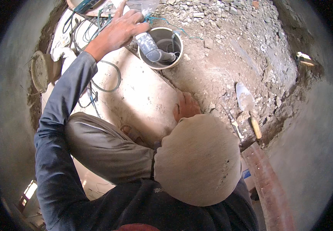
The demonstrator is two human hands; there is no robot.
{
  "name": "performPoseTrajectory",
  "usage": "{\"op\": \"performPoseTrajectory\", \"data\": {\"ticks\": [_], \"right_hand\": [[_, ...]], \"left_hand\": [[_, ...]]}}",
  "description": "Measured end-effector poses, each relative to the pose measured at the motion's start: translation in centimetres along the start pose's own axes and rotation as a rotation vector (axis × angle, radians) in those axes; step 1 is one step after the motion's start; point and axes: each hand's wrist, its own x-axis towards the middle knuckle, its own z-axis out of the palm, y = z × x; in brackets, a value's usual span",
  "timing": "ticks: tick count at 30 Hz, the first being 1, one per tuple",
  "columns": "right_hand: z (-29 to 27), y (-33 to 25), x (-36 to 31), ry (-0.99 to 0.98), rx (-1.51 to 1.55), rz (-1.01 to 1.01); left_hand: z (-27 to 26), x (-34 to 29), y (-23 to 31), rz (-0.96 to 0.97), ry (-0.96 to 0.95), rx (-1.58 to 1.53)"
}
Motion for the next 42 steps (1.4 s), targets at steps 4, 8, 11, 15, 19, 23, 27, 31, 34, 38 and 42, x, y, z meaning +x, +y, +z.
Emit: {"op": "performPoseTrajectory", "data": {"ticks": [4,8,11,15,19,23,27,31,34,38,42], "right_hand": [[0.1,-0.2,0.4,0.064,0.003,-0.100],[-0.3,-0.7,0.2,0.089,-0.011,-0.075],[-0.3,-1.4,0.6,0.079,-0.004,-0.067],[0.2,-0.6,0.2,0.063,-0.066,-0.052],[0.7,-1.4,-0.1,0.042,-0.057,0.020],[1.3,0.0,-0.4,0.092,-0.102,-0.020],[1.0,-0.8,-0.2,0.101,-0.086,-0.025],[1.3,-0.3,0.5,-0.006,-0.090,0.065],[-0.3,-1.2,0.3,-0.156,-0.065,0.201],[1.6,-0.1,0.3,0.048,-0.016,0.095],[1.6,-0.3,0.5,0.049,-0.028,0.115]], "left_hand": [[1.6,-0.8,-1.2,0.116,0.196,0.052],[0.7,0.2,-0.6,-0.028,0.040,-0.094],[2.7,-1.0,-2.7,0.102,0.215,-0.061],[2.1,-0.5,-1.4,0.280,0.334,0.006],[4.2,0.0,-3.8,0.321,0.364,0.083],[4.0,1.5,-3.2,0.213,0.215,0.053],[3.5,0.6,-3.6,0.280,0.259,-0.001],[4.7,1.1,-6.1,0.411,0.305,-0.056],[4.1,2.0,-5.7,0.443,0.288,0.097],[4.9,1.1,-7.8,0.533,0.391,0.164],[4.3,-0.5,-7.2,0.292,0.154,-0.014]]}}
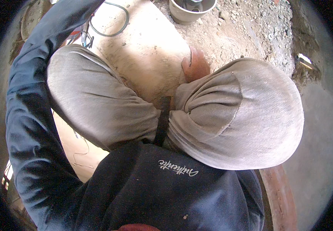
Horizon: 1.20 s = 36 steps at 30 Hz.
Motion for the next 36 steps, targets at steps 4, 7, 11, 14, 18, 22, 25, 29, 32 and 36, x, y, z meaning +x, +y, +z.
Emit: {"op": "performPoseTrajectory", "data": {"ticks": [4,7,11,14,18,22,25,29,32,36], "right_hand": [[-1.0,-0.3,-0.3,0.036,0.072,0.026],[-0.5,0.7,-0.2,0.016,0.038,0.003],[3.0,4.1,-0.2,0.146,-0.081,-0.245],[-0.3,0.9,-0.2,0.047,0.037,-0.195],[-0.7,0.9,-0.2,0.056,0.037,-0.182],[-0.3,0.7,-0.2,0.036,0.045,-0.172],[-0.5,1.1,0.0,0.038,0.050,-0.137],[-0.4,1.0,-0.2,0.077,0.063,-0.134],[-0.7,0.8,-0.1,-0.017,0.056,-0.056],[-0.4,1.1,-0.3,0.013,0.020,-0.064]], "left_hand": [[-1.1,0.5,2.0,-0.013,0.039,-0.024],[-1.3,0.7,2.8,-0.234,-0.001,-0.265],[-0.6,-0.4,0.7,0.050,0.136,-0.010],[-0.4,0.9,3.0,-0.114,0.101,0.054],[-0.3,0.8,1.7,-0.070,0.049,0.025],[1.0,-0.5,0.2,0.067,0.149,0.175],[0.0,0.4,0.9,0.095,0.140,0.199],[-1.2,0.5,1.5,0.149,0.150,0.237],[-1.6,0.4,2.2,0.153,0.139,0.231],[-1.7,0.2,2.8,0.098,0.120,0.174]]}}
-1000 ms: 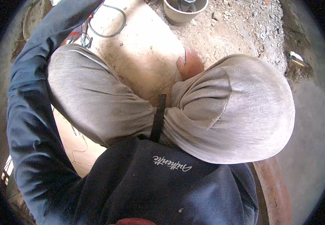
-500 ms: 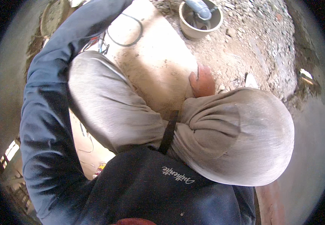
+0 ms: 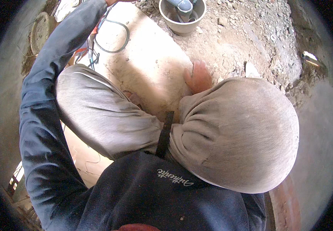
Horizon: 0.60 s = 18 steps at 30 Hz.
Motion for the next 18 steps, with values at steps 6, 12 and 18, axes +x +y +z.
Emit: {"op": "performPoseTrajectory", "data": {"ticks": [6,12,18], "right_hand": [[0.1,0.0,0.0,0.068,0.093,-0.029],[-1.0,-0.8,0.1,-0.014,0.075,0.015],[-0.3,-1.1,0.2,-0.021,0.039,0.053]], "left_hand": [[-0.6,0.3,-0.2,-0.019,-0.078,-0.090],[-0.7,0.2,0.2,-0.055,-0.128,-0.034],[-0.7,-1.1,0.0,0.005,-0.032,0.065]]}}
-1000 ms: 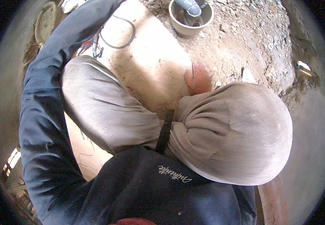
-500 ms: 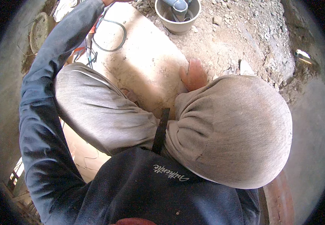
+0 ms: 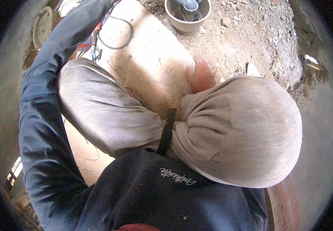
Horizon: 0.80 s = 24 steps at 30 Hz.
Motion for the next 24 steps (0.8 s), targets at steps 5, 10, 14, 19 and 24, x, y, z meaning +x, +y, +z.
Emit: {"op": "performPoseTrajectory", "data": {"ticks": [5,10,14,19,24], "right_hand": [[0.0,2.2,-0.2,0.079,-0.022,-0.017],[-0.5,-0.1,-0.1,0.006,0.057,-0.014],[-0.7,0.3,-0.1,-0.009,0.045,0.000],[-0.3,0.9,0.3,-0.022,0.048,0.004],[0.1,-0.3,0.0,0.070,0.047,-0.068]], "left_hand": [[1.8,2.6,-0.1,0.018,0.024,-0.051],[0.1,0.5,0.7,-0.094,0.005,-0.169],[-0.8,2.0,1.4,-0.188,-0.080,-0.311],[0.0,1.6,0.2,-0.065,-0.048,-0.110],[3.3,-0.1,-2.0,-0.010,0.062,0.018]]}}
